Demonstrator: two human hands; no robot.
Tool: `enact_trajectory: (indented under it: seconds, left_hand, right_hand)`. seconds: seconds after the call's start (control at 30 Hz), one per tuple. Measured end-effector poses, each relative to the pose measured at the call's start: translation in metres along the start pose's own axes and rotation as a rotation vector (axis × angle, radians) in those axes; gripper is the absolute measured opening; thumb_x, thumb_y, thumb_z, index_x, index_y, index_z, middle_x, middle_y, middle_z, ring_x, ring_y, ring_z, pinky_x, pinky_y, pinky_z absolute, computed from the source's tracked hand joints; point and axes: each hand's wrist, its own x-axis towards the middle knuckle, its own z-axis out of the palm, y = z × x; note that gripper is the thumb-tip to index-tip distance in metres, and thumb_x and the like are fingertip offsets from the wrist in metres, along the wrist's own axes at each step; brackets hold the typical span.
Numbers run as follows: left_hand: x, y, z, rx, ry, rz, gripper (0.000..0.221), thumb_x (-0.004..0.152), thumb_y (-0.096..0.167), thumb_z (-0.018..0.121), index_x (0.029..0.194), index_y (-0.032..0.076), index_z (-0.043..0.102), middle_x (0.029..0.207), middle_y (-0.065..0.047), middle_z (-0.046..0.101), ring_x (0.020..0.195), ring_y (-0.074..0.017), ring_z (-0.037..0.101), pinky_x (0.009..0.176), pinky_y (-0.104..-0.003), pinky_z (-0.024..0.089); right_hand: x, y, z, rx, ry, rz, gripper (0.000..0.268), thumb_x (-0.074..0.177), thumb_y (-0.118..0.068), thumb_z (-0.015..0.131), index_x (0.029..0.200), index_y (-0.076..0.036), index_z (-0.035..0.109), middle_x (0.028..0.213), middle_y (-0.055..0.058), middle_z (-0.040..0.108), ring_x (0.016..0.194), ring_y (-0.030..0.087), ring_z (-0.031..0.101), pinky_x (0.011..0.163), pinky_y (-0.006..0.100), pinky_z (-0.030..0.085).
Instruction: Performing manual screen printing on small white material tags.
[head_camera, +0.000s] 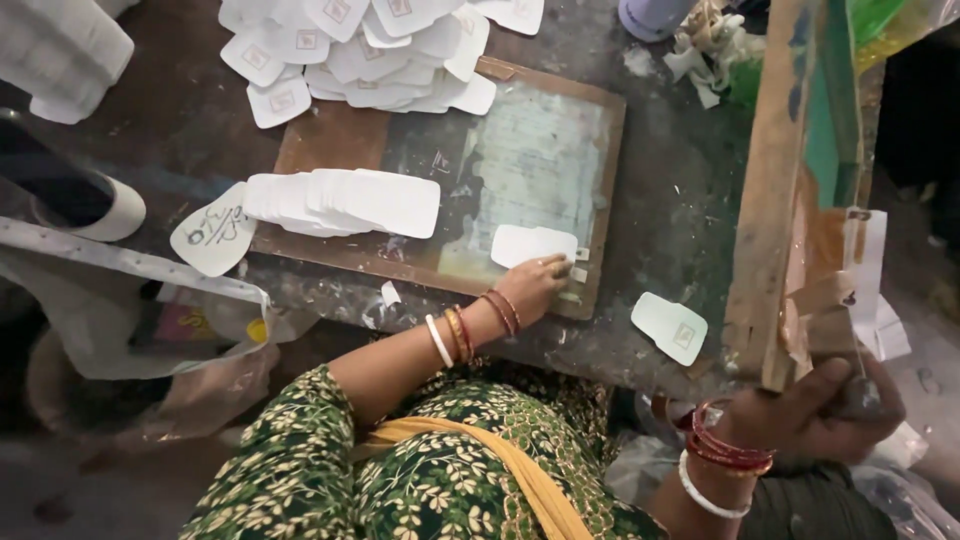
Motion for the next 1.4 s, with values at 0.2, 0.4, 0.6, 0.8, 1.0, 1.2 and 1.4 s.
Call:
enact_trajectory:
  seconds: [0.2,0.4,0.6,0.8,1.0,1.2,1.4]
  left_hand:
    - [-0.009,0.002,0.005,-0.065,-0.044,-0.053,0.028,0.089,0.009,0.058,0.11,0.005,0.075,0.129,-0.011,0.069,0.13,-0.0267,0.059,0.107,-0.036,0.047]
    - [-0.036,0.061,-0.062,-0.141,-0.192,-0.139,0.026,0.089,0.012,0.063,0.11,0.005,0.075,0.116,-0.013,0.072,0.105,-0.0289,0.069,0.093,-0.037,0.055]
    - [-0.081,0.041,-0.083,-1.404,0.084,-0.664,0.051,0.098,0.045,0.063,0.115,-0.002,0.069,0.093,-0.018,0.072,0.081,-0.0327,0.075,0.073,-0.036,0.059]
    - [-0.09,0.031,-0.081,-0.101,-0.311,-0.693,0.065,0.076,0.062,0.08,0.095,0.0,0.068,0.087,-0.024,0.071,0.084,-0.0431,0.069,0.076,-0.052,0.054]
    - [-0.082,0.024,-0.089,0.009,-0.362,-0.649,0.055,0.074,0.059,0.08,0.086,0.006,0.072,0.083,-0.017,0.073,0.083,-0.0382,0.071,0.073,-0.051,0.056]
    - [-0.077,0.035,-0.106,0.005,-0.245,-0.618,0.055,0.075,0.061,0.077,0.085,0.007,0.072,0.079,-0.015,0.073,0.078,-0.0375,0.072,0.07,-0.051,0.056]
    - [-0.061,0.045,-0.13,-0.481,-0.128,-0.691,0.042,0.073,0.041,0.086,0.085,0.002,0.074,0.076,-0.014,0.075,0.069,-0.0254,0.076,0.066,-0.039,0.06]
  right_hand:
    - [-0.009,-0.016,0.004,0.123,-0.027,0.059,0.038,0.121,-0.029,0.064,0.121,0.007,0.053,0.108,0.011,0.061,0.093,0.017,0.059,0.081,0.031,0.053]
    - [-0.044,0.023,0.008,0.265,-0.087,0.144,0.034,0.119,-0.027,0.075,0.127,0.003,0.06,0.11,0.012,0.066,0.092,0.016,0.065,0.076,0.032,0.058]
    - [-0.069,-0.027,0.072,0.049,-0.746,-0.143,0.028,0.095,-0.017,0.071,0.12,-0.003,0.068,0.119,0.015,0.071,0.109,0.032,0.071,0.09,0.044,0.058]
    - [-0.057,0.006,0.154,-0.21,-1.335,0.044,0.023,0.099,-0.021,0.066,0.121,-0.017,0.072,0.089,0.017,0.074,0.076,0.034,0.072,0.068,0.045,0.056]
    - [-0.089,0.017,0.167,0.009,-1.177,-0.184,0.025,0.094,-0.013,0.066,0.118,-0.016,0.071,0.097,0.015,0.074,0.074,0.035,0.07,0.064,0.045,0.055]
    - [-0.117,-0.021,0.089,0.034,-1.155,-0.109,0.037,0.086,0.0,0.064,0.121,-0.012,0.07,0.118,0.014,0.073,0.103,0.035,0.069,0.089,0.044,0.055]
    - [-0.092,-0.027,0.064,0.109,-0.809,-0.037,0.025,0.093,-0.005,0.07,0.118,-0.002,0.069,0.115,0.018,0.073,0.104,0.032,0.072,0.089,0.041,0.057]
